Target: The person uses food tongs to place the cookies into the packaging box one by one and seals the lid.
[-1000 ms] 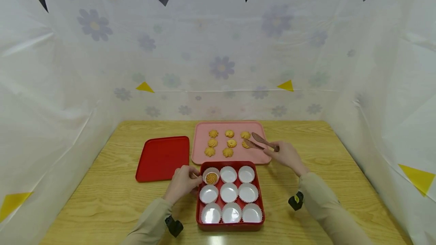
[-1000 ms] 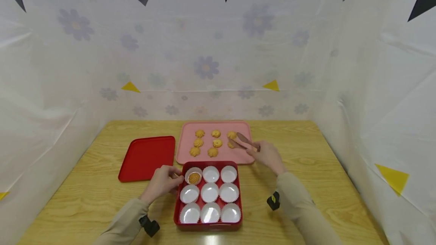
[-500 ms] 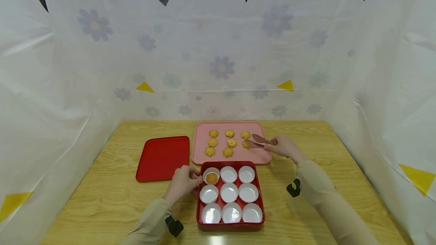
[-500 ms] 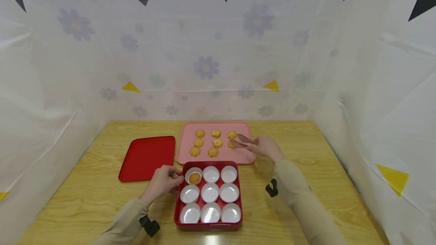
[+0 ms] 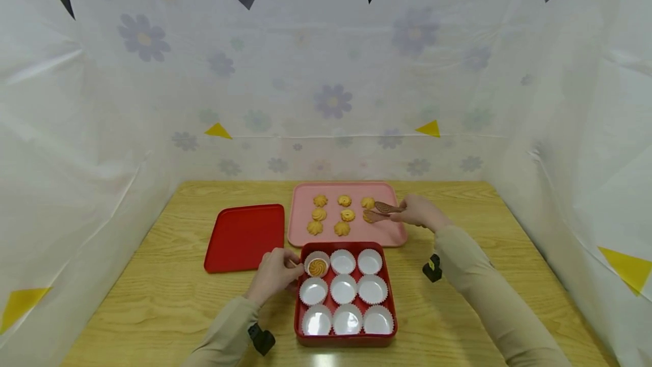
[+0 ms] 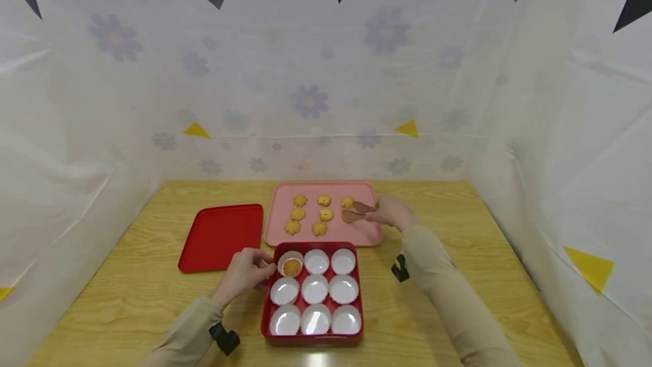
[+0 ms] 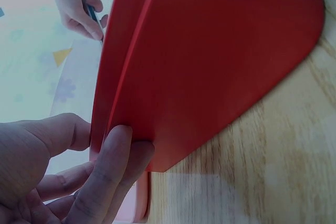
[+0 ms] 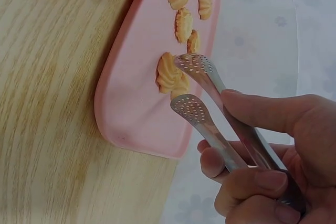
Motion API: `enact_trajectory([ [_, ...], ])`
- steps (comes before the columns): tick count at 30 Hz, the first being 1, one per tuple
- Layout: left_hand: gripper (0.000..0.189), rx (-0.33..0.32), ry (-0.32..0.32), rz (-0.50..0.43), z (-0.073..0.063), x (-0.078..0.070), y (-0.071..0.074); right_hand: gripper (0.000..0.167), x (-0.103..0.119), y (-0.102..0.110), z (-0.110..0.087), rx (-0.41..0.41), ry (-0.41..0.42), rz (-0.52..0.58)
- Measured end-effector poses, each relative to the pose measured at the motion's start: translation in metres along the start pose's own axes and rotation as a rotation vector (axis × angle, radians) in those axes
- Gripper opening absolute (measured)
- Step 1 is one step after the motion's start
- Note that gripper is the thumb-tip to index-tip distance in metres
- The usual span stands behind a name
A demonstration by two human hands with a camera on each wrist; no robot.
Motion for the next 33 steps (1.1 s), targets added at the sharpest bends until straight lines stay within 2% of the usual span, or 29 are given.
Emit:
enact_trajectory([
  [14, 0.014, -0.006, -0.02, 0.015, 0.0007, 0.0001, 0.0008, 0.03, 0.0046, -0.0018, 0.0049, 0.023, -0.027, -0.031],
  [21, 0.013, -0.003, 0.0, 0.0, 0.0001, -0.0001, 0.0007, 0.028, 0.0061, -0.0044, 0.0066, 0.042, -0.033, -0.014],
  [33, 0.014, 0.005, 0.012, -0.004, 0.0005, -0.0005, 0.0008, 0.026, 0.0088, -0.0065, 0.0086, 0.02, -0.026, -0.023],
])
Point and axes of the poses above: each hand's wrist, its own z-axis towards the middle knuckle, its own y-axis out of the back of the hand, x = y × z, the point moved 6 cm from there along z, towards the middle knuckle, and after that the axes turned 6 degrees about -x, right-handed, at the moved point
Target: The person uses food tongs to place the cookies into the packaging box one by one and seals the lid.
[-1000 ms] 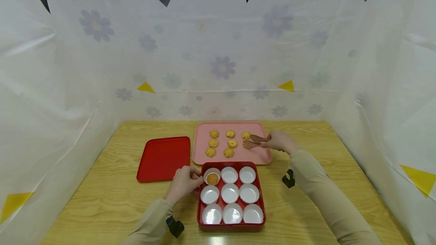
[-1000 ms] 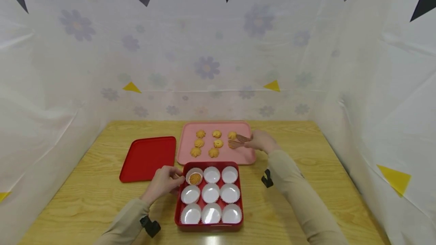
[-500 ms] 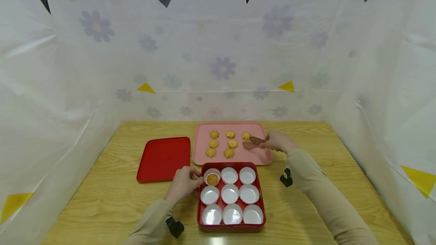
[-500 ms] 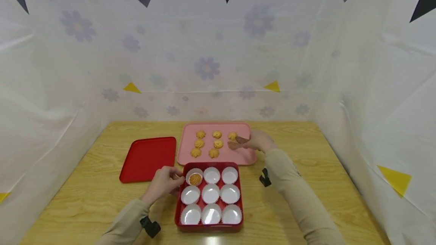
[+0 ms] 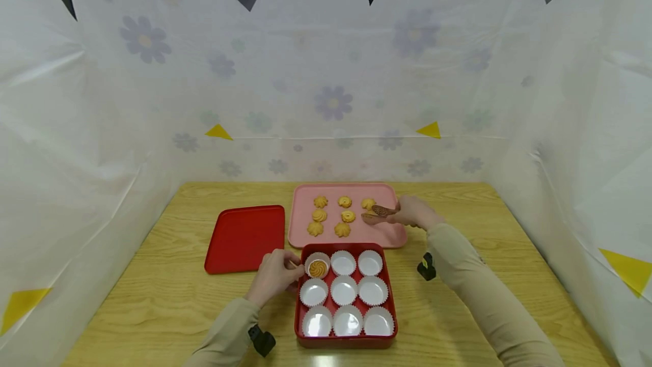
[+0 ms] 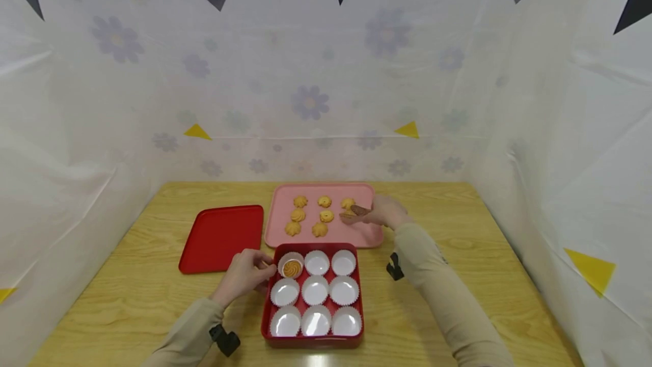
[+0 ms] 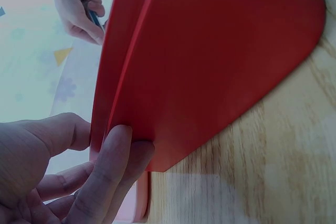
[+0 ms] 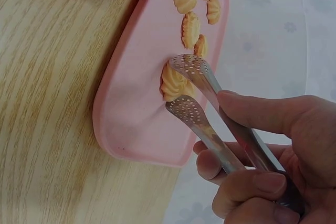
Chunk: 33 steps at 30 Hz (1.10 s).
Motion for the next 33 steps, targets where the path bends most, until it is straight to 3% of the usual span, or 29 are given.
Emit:
enact_trajectory([
  [33, 0.014, -0.002, -0.01, -0.006, -0.0007, 0.0, -0.0003, 0.025, 0.0036, 0.0, -0.0001, -0.055, 0.004, -0.055],
])
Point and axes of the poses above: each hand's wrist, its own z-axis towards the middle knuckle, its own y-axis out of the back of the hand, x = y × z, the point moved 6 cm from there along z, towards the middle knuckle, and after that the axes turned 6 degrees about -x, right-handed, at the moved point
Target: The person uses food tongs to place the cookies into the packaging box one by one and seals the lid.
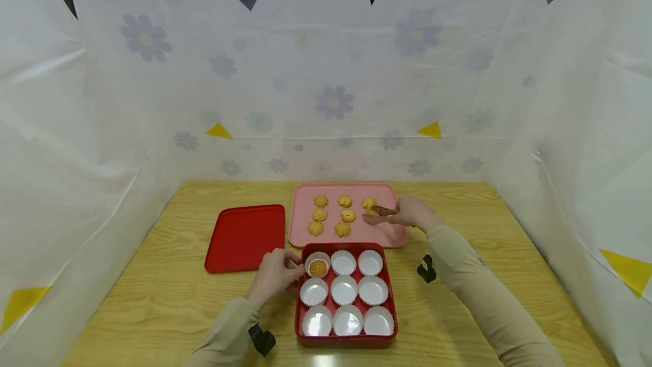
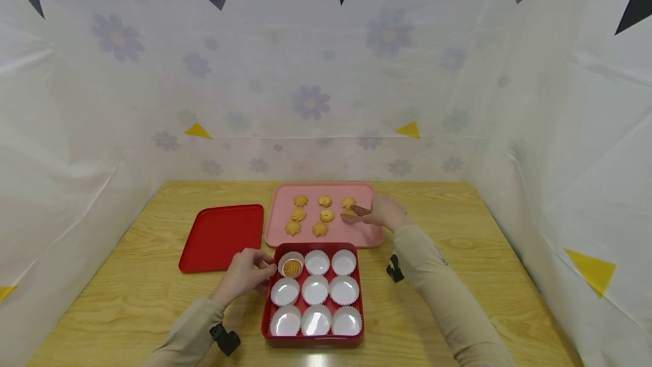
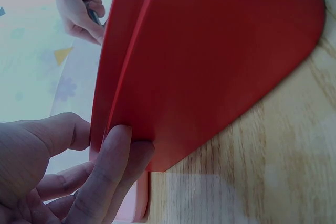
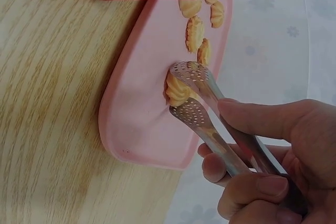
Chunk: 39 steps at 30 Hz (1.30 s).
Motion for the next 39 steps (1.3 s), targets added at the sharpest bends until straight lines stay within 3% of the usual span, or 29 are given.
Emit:
enact_trajectory([
  [21, 0.014, -0.005, 0.012, 0.006, 0.001, 0.002, 0.0, 0.026, -0.001, 0.001, -0.003, -0.011, 0.017, -0.001],
  [39, 0.014, -0.001, -0.002, 0.012, 0.001, 0.001, 0.0, 0.029, -0.006, 0.008, -0.019, -0.018, 0.058, 0.114],
])
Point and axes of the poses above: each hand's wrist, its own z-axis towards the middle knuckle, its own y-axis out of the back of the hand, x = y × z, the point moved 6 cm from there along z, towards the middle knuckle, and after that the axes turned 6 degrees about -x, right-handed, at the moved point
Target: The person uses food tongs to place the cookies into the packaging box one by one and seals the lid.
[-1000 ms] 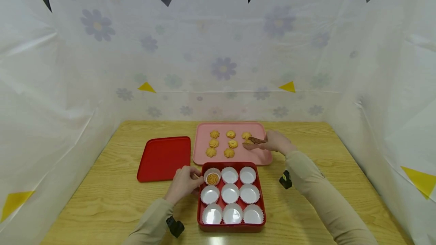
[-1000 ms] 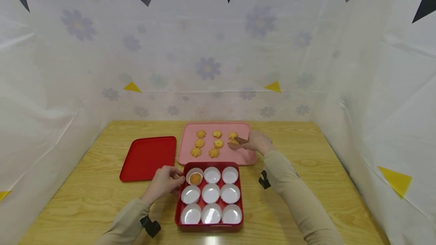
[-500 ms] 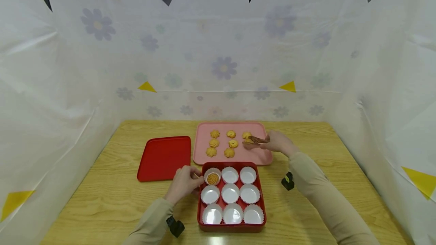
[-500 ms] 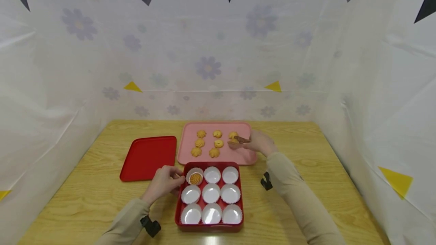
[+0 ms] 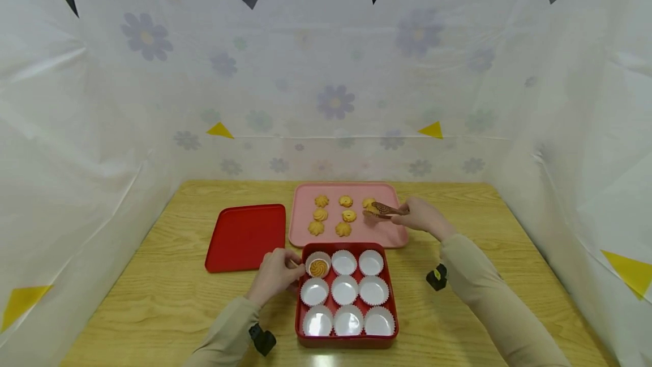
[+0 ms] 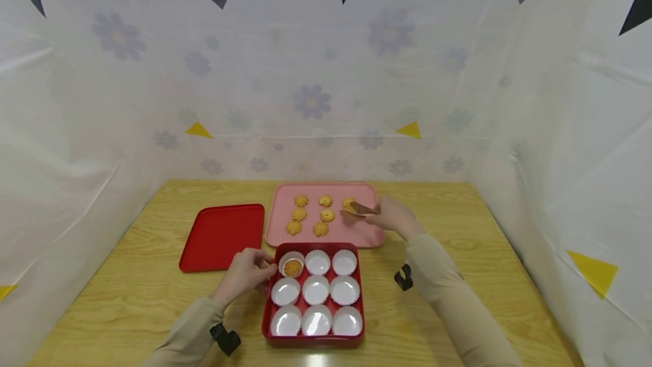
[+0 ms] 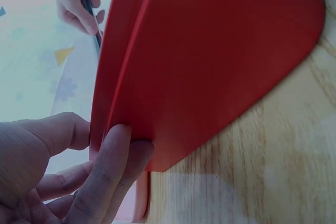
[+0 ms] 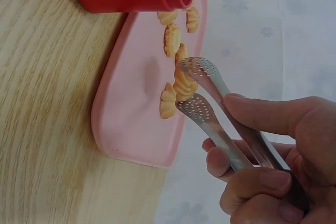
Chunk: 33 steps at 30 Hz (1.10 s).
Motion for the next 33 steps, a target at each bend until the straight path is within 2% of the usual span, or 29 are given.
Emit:
enact_trajectory([
  [5, 0.014, 0.003, 0.007, -0.004, 0.0, 0.001, 0.0, 0.033, 0.005, 0.004, -0.008, 0.0, 0.007, 0.014],
  [11, 0.015, 0.004, 0.008, 0.002, 0.001, 0.001, -0.001, 0.031, 0.009, 0.007, -0.016, -0.012, 0.063, 0.048],
  [20, 0.014, -0.005, 0.014, 0.007, 0.0, 0.001, 0.0, 0.03, 0.016, 0.014, -0.033, -0.045, 0.139, 0.008],
  [33, 0.014, -0.001, 0.013, 0.009, -0.001, 0.0, 0.0, 0.035, 0.024, 0.02, -0.056, -0.06, 0.214, 0.023],
])
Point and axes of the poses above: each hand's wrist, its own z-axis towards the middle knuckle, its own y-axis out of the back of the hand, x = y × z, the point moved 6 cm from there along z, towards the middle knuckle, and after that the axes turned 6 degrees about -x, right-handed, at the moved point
